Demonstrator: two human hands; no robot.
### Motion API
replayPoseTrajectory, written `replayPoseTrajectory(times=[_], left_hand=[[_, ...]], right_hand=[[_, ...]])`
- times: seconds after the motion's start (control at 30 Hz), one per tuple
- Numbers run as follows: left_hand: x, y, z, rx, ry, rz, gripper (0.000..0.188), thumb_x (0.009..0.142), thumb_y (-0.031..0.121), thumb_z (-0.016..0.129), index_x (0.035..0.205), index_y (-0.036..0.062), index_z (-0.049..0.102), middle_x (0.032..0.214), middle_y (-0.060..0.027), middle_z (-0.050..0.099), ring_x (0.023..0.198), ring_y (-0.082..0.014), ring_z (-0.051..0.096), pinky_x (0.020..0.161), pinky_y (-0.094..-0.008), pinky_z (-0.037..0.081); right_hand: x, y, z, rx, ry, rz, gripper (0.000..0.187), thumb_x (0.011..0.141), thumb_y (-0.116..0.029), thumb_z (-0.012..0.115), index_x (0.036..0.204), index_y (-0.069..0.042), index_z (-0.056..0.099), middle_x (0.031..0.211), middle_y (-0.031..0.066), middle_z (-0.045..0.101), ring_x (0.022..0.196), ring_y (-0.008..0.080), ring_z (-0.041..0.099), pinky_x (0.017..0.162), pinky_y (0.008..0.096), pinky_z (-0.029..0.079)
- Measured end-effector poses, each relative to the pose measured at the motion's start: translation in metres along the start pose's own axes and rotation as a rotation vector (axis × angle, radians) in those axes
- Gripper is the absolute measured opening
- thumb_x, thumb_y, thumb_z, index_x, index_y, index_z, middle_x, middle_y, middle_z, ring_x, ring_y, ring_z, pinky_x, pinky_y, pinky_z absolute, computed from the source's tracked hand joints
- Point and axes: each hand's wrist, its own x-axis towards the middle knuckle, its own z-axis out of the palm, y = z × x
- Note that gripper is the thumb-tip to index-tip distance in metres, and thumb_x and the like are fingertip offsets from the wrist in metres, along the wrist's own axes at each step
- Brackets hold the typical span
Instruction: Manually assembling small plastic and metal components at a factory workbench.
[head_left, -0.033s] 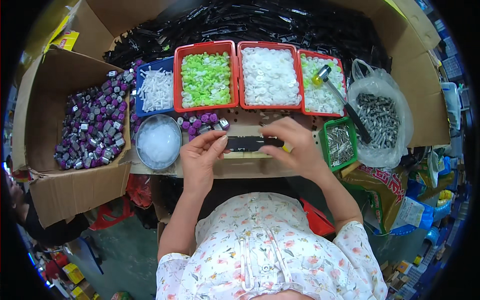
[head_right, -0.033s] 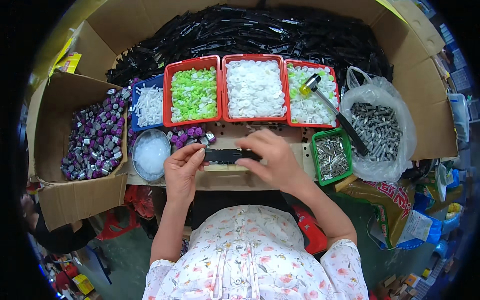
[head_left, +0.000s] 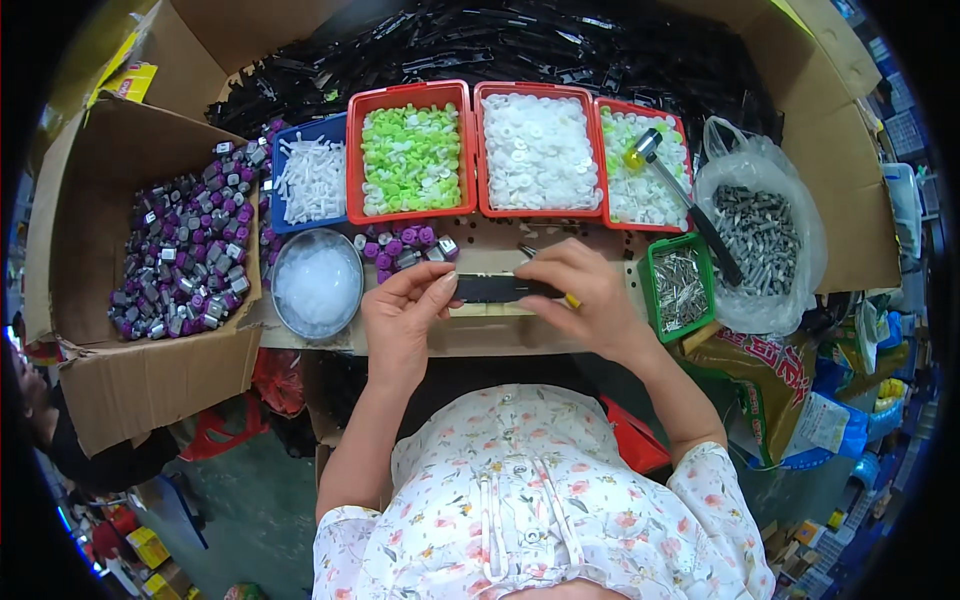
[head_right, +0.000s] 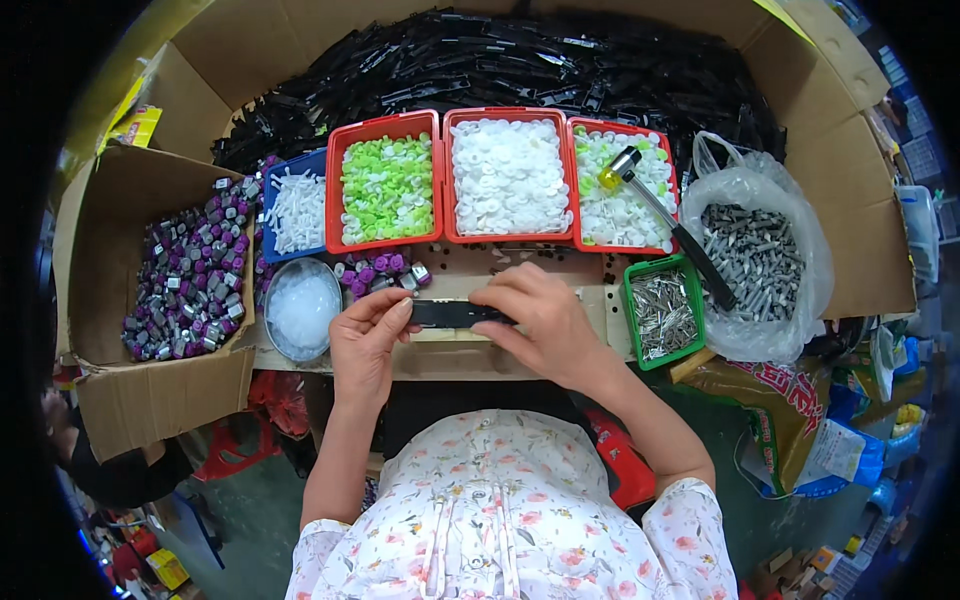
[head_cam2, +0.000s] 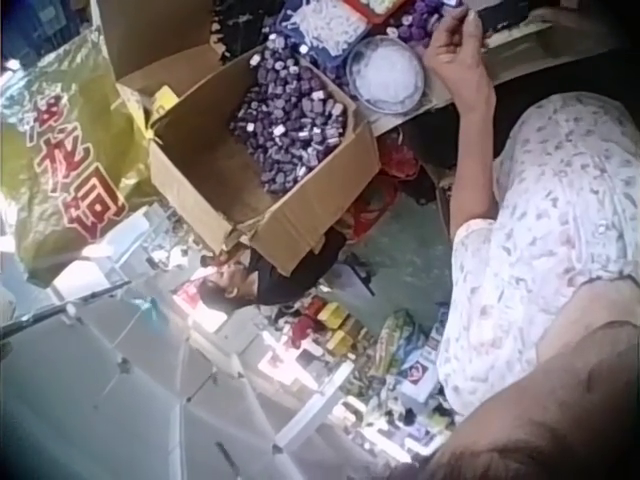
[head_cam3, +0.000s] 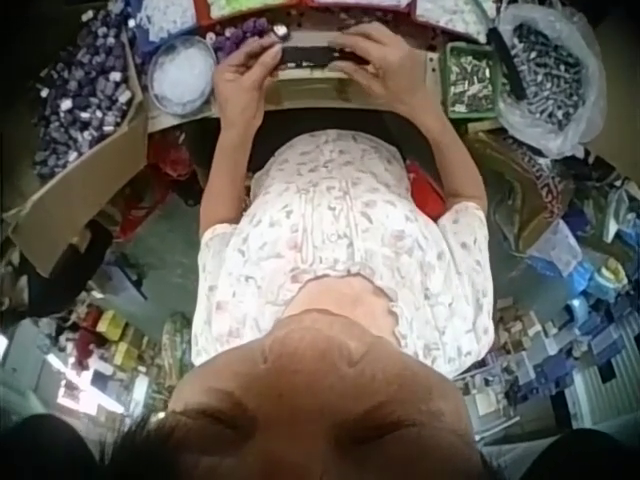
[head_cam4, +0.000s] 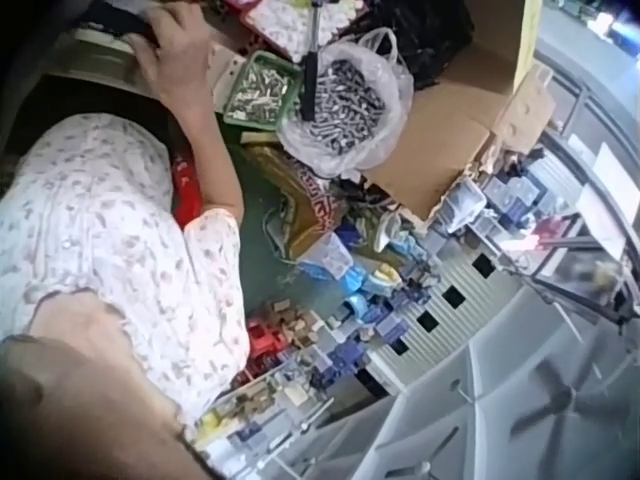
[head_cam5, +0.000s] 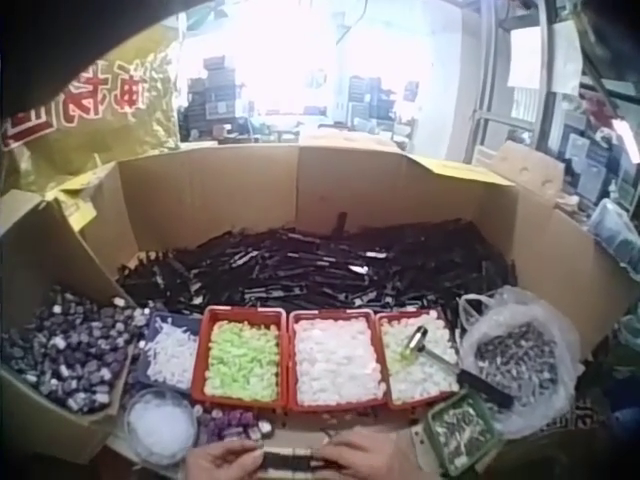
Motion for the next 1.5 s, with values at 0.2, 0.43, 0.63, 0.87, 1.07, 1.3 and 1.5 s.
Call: replayPoseTrajectory(times=[0.2, 0.43, 0.63, 0.87, 1.07, 1.3, 1.5], left_hand=[[-0.004, -0.006, -0.006, 0.024, -0.025, -0.056, 0.021, 0.09, 0.004, 0.07, 0.11, -0.0031, 0.07, 0.087, -0.0039, 0.069, 0.072, -0.0093, 0.063, 0.067, -0.0207, 0.049], [-0.006, -0.004, -0.027, 0.443, 0.121, 0.363, 0.026, 0.089, 0.002, 0.071, 0.115, -0.0015, 0.07, 0.111, -0.0065, 0.064, 0.091, -0.008, 0.057, 0.074, -0.0212, 0.046], [-0.011, -0.006, -0.028, 0.631, 0.129, 0.458, 0.027, 0.085, 0.007, 0.074, 0.109, -0.0035, 0.07, 0.103, -0.0115, 0.067, 0.089, -0.0193, 0.063, 0.076, -0.0306, 0.049], [-0.012, -0.01, -0.012, 0.9, 0.041, 0.67, 0.026, 0.078, 0.003, 0.076, 0.103, -0.0024, 0.07, 0.103, -0.0145, 0.065, 0.097, -0.0309, 0.063, 0.081, -0.0379, 0.05], [0.0, -0.037, 0.012, 1.135, -0.302, 1.01, 0.028, 0.077, 0.003, 0.075, 0.102, -0.0066, 0.067, 0.114, -0.0166, 0.064, 0.113, -0.0356, 0.06, 0.09, -0.0444, 0.049], [0.003, -0.05, 0.008, 1.093, -0.298, 1.077, 0.027, 0.077, -0.003, 0.074, 0.103, -0.0096, 0.067, 0.11, -0.0193, 0.065, 0.104, -0.0354, 0.064, 0.084, -0.0439, 0.053], [0.007, -0.05, 0.007, 1.095, -0.311, 1.116, 0.028, 0.075, -0.006, 0.075, 0.102, -0.0082, 0.068, 0.11, -0.0181, 0.065, 0.101, -0.0354, 0.065, 0.081, -0.0438, 0.053]], right_hand=[[-0.005, -0.004, 0.012, -0.24, -0.064, -0.097, 0.029, 0.079, -0.019, 0.076, 0.103, -0.006, 0.065, 0.096, 0.007, 0.061, 0.091, 0.026, 0.061, 0.075, 0.0395, 0.045], [-0.003, 0.006, 0.022, -0.364, -0.124, -0.105, 0.028, 0.08, -0.019, 0.075, 0.103, -0.008, 0.064, 0.096, 0.0049, 0.06, 0.093, 0.0234, 0.059, 0.076, 0.0382, 0.043], [0.001, 0.006, 0.026, -0.387, -0.174, -0.093, 0.028, 0.08, -0.017, 0.075, 0.104, -0.008, 0.065, 0.096, 0.006, 0.06, 0.091, 0.0248, 0.059, 0.077, 0.0387, 0.043], [0.0, 0.007, 0.026, -0.377, -0.182, -0.068, 0.029, 0.08, -0.017, 0.075, 0.105, -0.007, 0.065, 0.096, 0.0063, 0.06, 0.092, 0.025, 0.058, 0.077, 0.039, 0.043], [-0.004, 0.014, 0.027, -0.308, -0.152, -0.051, 0.03, 0.08, -0.017, 0.075, 0.106, -0.006, 0.065, 0.098, 0.009, 0.06, 0.094, 0.0284, 0.059, 0.078, 0.041, 0.045], [-0.01, 0.035, -0.047, -0.435, 0.271, 0.085, 0.026, 0.082, -0.006, 0.07, 0.106, 0.001, 0.065, 0.108, 0.0179, 0.064, 0.1, 0.0363, 0.062, 0.086, 0.0422, 0.049], [-0.038, 0.078, -0.111, -0.942, 0.314, 0.358, 0.02, 0.085, -0.004, 0.065, 0.105, -0.001, 0.062, 0.097, 0.0168, 0.063, 0.094, 0.0371, 0.062, 0.079, 0.0442, 0.049]])
